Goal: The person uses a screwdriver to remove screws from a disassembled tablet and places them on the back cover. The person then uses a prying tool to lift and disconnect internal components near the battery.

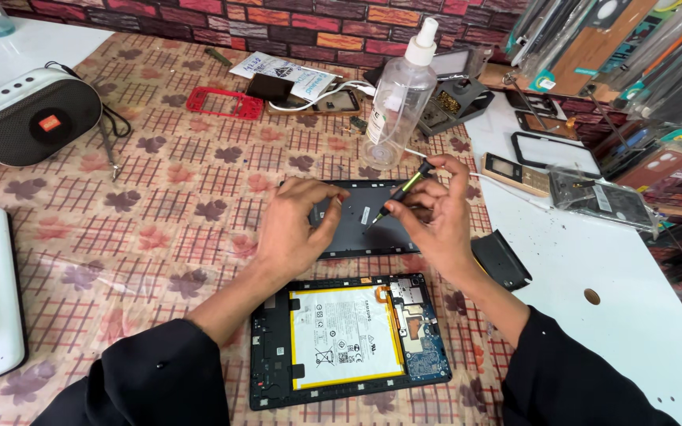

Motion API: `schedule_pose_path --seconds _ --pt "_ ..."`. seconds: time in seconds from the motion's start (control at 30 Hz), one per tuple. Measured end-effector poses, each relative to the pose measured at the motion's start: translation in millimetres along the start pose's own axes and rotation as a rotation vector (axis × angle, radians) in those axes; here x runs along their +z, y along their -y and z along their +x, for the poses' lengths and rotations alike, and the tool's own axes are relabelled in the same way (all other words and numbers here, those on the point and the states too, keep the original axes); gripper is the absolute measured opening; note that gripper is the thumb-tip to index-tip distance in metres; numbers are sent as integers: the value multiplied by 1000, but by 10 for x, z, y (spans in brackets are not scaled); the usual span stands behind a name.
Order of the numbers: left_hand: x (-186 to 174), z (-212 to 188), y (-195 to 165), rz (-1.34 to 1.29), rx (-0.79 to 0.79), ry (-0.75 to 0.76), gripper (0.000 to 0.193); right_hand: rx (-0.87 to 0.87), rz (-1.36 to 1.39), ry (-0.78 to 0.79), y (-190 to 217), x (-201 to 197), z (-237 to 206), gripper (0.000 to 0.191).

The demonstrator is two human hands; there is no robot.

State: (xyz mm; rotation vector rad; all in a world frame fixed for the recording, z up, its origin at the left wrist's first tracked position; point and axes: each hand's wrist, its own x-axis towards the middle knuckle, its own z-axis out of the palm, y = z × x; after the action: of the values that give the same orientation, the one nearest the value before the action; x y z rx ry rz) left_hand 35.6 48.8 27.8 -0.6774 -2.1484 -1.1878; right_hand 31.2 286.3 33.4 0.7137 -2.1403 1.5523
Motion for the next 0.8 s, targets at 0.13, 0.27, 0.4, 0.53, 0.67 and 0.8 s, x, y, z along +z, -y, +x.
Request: schedule_pose_path --seconds 0.13,0.27,0.4,0.53,0.67,0.8 --pt "22 -22 -10 17 -11 5 16 -2 -46 26 -54 34 -18 73" --pt "32 -41 -18 5 -14 18 16 -33 -11 29 -31 27 -38 72" --pt "33 -49 -42 17 41 52 16 -20 0 5 26 33 -27 72" --pt "59 -101 -101 6 122 145 16 93 -45 -45 157 -94 -115 76" --pt "133 -186 -199 -31 221 304 15 117 -66 -66 369 -321 -373 80" --pt "203 -294 -334 -115 293 474 17 230 -43 -79 581 -515 -771 79"
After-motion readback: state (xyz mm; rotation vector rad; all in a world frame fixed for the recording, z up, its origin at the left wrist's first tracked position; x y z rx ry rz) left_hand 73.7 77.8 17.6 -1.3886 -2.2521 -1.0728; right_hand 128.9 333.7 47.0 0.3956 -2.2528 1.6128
